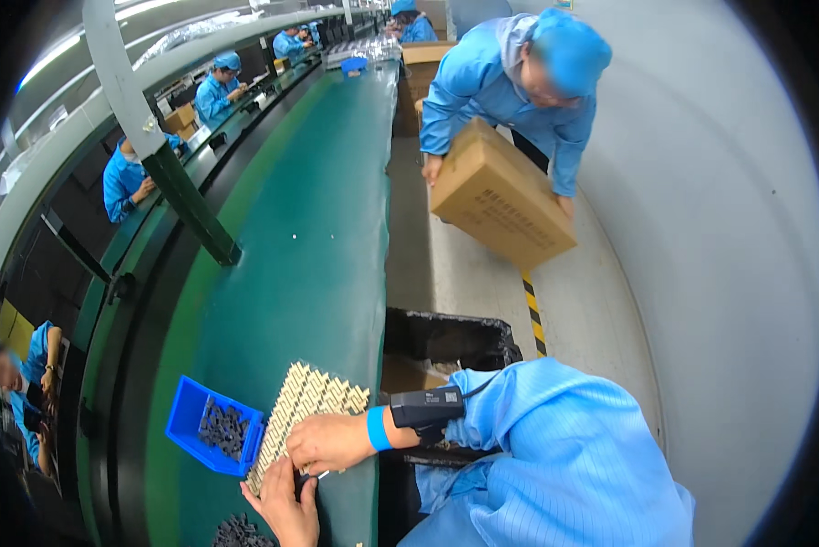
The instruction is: Assembling small black plastic components and gold contacts at a factory assembly line workstation.
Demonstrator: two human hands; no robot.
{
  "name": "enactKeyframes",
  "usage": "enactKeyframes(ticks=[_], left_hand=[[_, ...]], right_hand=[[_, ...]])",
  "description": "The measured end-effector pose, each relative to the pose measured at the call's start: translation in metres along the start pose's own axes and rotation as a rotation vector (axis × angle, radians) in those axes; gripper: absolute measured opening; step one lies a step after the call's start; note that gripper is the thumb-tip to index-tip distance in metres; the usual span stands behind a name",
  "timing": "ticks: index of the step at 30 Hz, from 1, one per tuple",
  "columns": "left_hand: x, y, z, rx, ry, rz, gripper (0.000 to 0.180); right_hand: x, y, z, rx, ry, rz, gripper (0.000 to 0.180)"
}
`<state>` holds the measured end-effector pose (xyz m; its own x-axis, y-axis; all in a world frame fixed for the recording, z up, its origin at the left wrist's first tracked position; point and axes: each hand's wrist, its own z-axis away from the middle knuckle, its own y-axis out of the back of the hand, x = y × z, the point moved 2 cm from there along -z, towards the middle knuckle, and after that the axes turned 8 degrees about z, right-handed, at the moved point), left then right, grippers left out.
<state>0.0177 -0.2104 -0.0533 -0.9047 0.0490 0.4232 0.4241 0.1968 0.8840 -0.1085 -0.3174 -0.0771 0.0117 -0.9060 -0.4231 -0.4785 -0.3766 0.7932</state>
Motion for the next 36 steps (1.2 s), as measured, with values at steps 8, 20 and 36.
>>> enactKeyframes(ticks=[8, 20, 36], left_hand=[[-0.003, 0.002, 0.006, -0.041, 0.041, 0.022, 0.045], [0.008, 0.003, -0.005, -0.050, 0.052, 0.078, 0.037], [0.041, 0.050, 0.072, 0.054, 0.439, 1.886, 0.021]], right_hand=[[-0.012, 0.001, -0.003, -0.012, -0.098, 0.045, 0.014], [-0.029, 0.052, 0.008, 0.523, -0.203, -0.247, 0.008], [-0.092, 0.048, -0.008, 0.381, 0.274, -0.062, 0.018]])
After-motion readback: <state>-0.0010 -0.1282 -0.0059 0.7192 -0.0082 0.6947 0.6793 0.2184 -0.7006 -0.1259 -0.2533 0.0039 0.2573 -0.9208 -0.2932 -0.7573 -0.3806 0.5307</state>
